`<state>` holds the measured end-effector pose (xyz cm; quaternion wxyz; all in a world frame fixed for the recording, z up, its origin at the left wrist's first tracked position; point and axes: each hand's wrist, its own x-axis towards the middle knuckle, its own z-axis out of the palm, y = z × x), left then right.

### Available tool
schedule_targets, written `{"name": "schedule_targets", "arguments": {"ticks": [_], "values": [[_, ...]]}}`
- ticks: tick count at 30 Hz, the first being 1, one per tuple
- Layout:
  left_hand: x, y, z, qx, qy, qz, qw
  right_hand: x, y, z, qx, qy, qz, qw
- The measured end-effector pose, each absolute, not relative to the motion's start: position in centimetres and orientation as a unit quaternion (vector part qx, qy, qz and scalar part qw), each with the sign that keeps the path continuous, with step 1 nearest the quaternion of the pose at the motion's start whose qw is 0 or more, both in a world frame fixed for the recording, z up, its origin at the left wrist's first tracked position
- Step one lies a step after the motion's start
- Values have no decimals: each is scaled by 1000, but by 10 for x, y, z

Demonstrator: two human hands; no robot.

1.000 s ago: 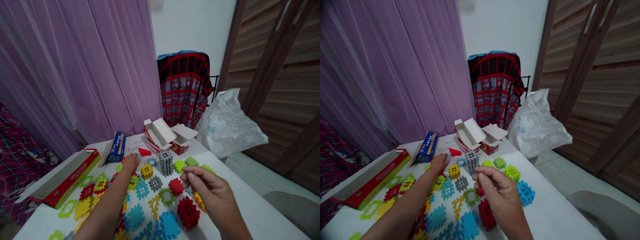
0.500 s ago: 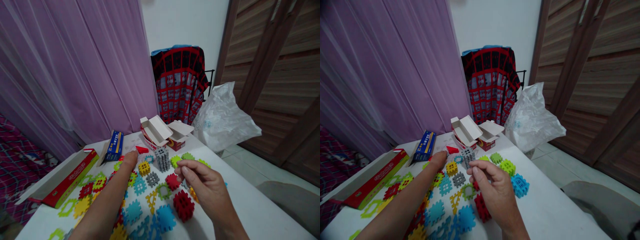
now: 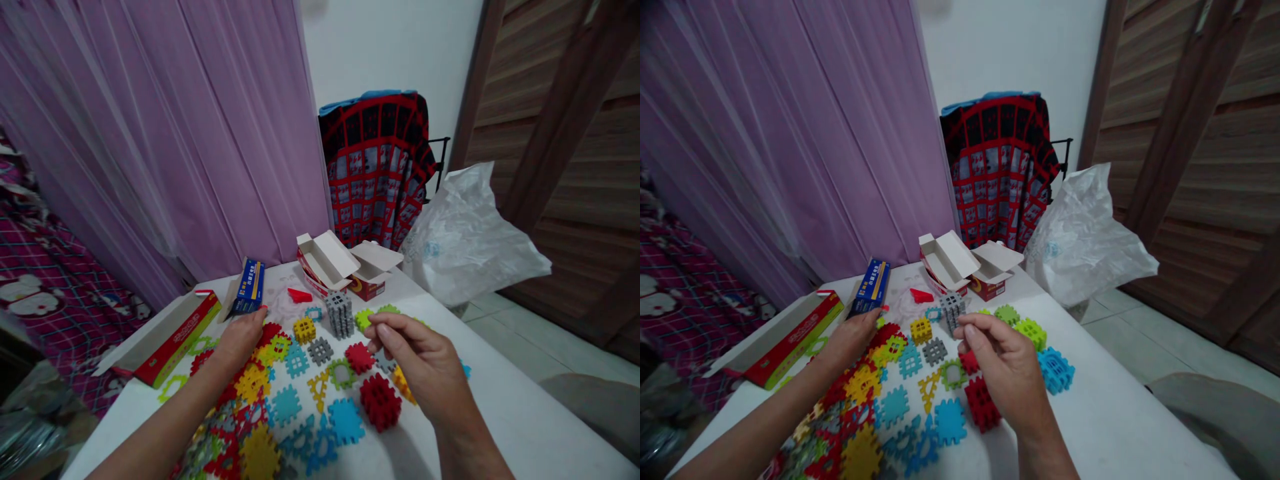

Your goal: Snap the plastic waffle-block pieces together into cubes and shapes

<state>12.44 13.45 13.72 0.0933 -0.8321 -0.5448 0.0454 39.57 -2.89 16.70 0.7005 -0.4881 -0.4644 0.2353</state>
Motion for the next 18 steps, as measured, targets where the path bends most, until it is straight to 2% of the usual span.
{"name": "schedule_targets", "arguments": {"ticks": [2, 7, 13, 18], "values": [[104, 109, 132, -844, -529, 50, 77, 394, -28, 166, -484, -470, 236, 699], [65, 66, 103, -864, -500, -56, 24, 390, -26, 163, -477, -479, 259, 690], [43, 42, 85, -817, -552, -164, -12, 383, -28, 165, -485, -491, 263, 674], [37, 21, 80, -719, -611, -327, -49, 375, -32, 169, -482, -513, 266, 659]]}}
